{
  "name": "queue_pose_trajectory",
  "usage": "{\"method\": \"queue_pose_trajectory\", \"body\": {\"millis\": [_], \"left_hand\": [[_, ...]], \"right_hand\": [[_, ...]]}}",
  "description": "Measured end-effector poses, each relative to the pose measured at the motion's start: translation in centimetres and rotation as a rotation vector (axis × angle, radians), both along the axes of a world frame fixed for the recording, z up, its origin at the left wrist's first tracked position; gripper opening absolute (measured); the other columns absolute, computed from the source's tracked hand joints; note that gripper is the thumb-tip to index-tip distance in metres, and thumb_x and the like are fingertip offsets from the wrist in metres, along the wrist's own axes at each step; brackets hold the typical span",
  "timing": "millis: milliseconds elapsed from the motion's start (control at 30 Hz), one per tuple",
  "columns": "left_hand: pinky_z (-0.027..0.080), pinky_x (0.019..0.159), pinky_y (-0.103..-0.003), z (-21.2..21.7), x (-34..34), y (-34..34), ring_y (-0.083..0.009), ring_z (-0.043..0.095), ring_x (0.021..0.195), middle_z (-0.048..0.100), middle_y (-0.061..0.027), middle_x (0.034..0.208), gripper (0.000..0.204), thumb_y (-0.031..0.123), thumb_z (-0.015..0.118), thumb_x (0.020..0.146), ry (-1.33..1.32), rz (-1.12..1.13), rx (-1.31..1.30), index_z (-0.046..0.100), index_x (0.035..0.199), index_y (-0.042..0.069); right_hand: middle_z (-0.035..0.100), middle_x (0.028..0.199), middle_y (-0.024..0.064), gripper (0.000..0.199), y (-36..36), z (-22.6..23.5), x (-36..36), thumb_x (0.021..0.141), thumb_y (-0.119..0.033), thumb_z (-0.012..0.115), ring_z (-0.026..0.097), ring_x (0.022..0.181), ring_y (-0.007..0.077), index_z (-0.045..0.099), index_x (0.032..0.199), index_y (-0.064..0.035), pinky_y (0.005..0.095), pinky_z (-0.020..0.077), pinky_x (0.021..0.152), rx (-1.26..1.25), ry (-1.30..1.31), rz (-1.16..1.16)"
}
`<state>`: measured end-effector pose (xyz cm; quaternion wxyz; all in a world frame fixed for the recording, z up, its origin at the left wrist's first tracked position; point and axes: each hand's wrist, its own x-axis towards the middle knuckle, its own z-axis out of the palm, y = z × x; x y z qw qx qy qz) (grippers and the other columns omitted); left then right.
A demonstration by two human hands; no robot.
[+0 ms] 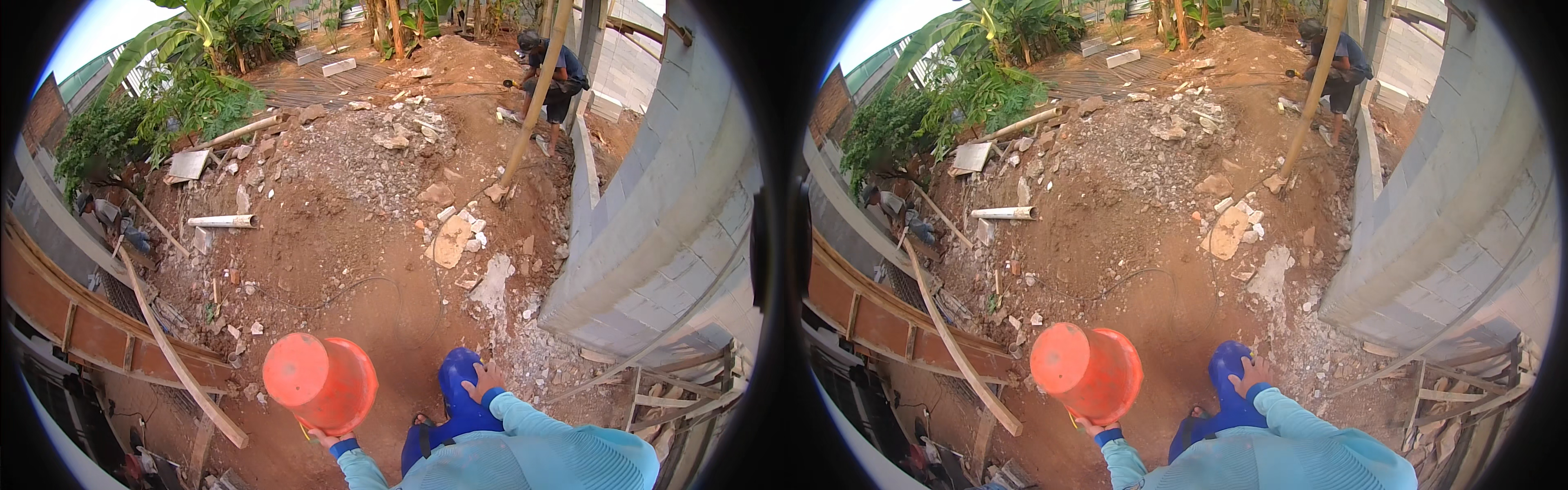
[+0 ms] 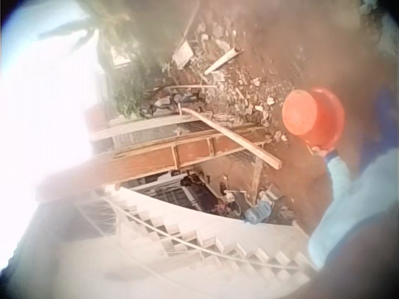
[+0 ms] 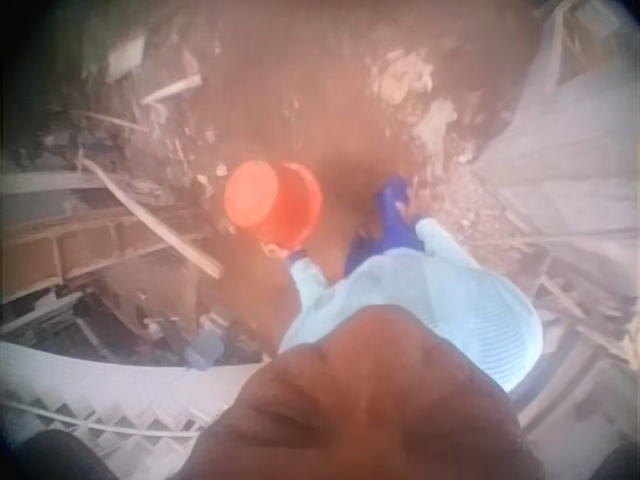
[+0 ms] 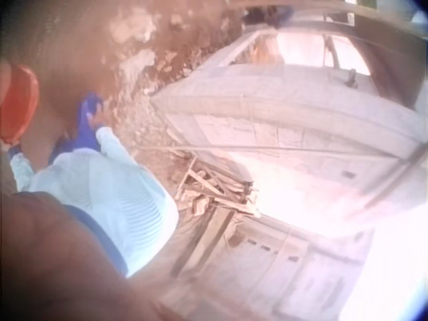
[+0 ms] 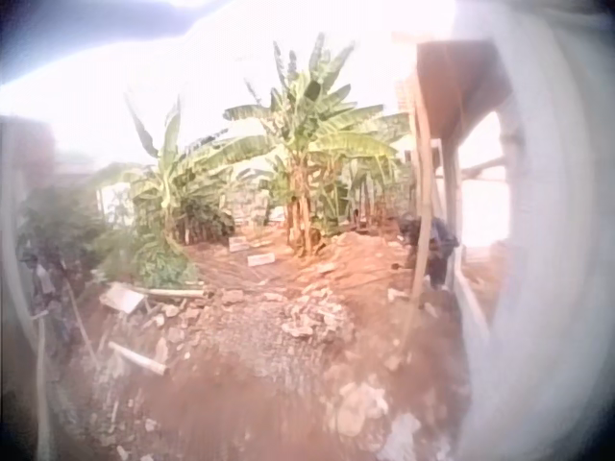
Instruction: The person walks through a construction yard, picks up a red bucket, and then retrieves a hammer. They pick up a small wooden board and hammer nails into it repeatedly, then place the board on a stack of planks.
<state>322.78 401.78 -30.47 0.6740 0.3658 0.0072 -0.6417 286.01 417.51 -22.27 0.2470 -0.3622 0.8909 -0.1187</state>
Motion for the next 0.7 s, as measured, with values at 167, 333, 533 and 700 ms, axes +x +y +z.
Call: {"method": "queue_pose_trajectory", "body": {"millis": [167, 333, 533, 700], "left_hand": [[0.032, 0.106, -0.057, 3.3, -5.6, -8.3, -0.0323, 0.034, 0.132, 0.032, -0.0088, 0.147, 0.081, 0.065, 0.048, 0.084, -0.028, -0.104, 0.043, 0.03, 0.144, 0.014], [0.032, 0.106, -0.057, 3.3, -10.7, -16.6, -0.0326, 0.034, 0.132, 0.032, -0.0086, 0.148, 0.081, 0.066, 0.048, 0.084, -0.08, -0.039, 0.06, 0.03, 0.143, 0.013], [0.034, 0.104, -0.058, 8.8, -15.8, -25.4, -0.033, 0.036, 0.131, 0.033, -0.0068, 0.147, 0.083, 0.069, 0.046, 0.082, -0.129, -0.044, 0.107, 0.031, 0.143, 0.014], [0.035, 0.104, -0.056, 20.3, -23.2, -32.6, -0.0327, 0.038, 0.129, 0.035, -0.0072, 0.146, 0.083, 0.069, 0.048, 0.082, -0.194, -0.101, 0.113, 0.032, 0.143, 0.014]], "right_hand": [[0.041, 0.126, 0.019, 0.075, -9.0, 3.7, -3.7, 0.074, -0.046, 0.068, 0.038, 0.117, 0.0366, 0.043, 0.135, -0.0099, 0.0494, 0.0307, 0.099, -0.165, 0.155, 0.085], [0.039, 0.13, 0.0216, 0.078, -19.9, 3.6, -7.5, 0.073, -0.047, 0.067, 0.039, 0.115, 0.0373, 0.041, 0.136, -0.0074, 0.0486, 0.0319, 0.096, -0.049, 0.231, 0.164], [0.036, 0.14, 0.0237, 0.077, -28.3, 5.6, -17.7, 0.08, -0.054, 0.059, 0.034, 0.129, 0.0398, 0.039, 0.138, -0.0063, 0.0484, 0.0307, 0.105, 0.192, -0.273, 0.057], [0.053, 0.128, 0.0227, 0.068, -26.9, 2.5, -22.0, 0.084, -0.058, 0.048, 0.05, 0.118, 0.0372, 0.053, 0.128, -0.0055, 0.0428, 0.0371, 0.101, 0.307, -0.498, -0.039]]}}
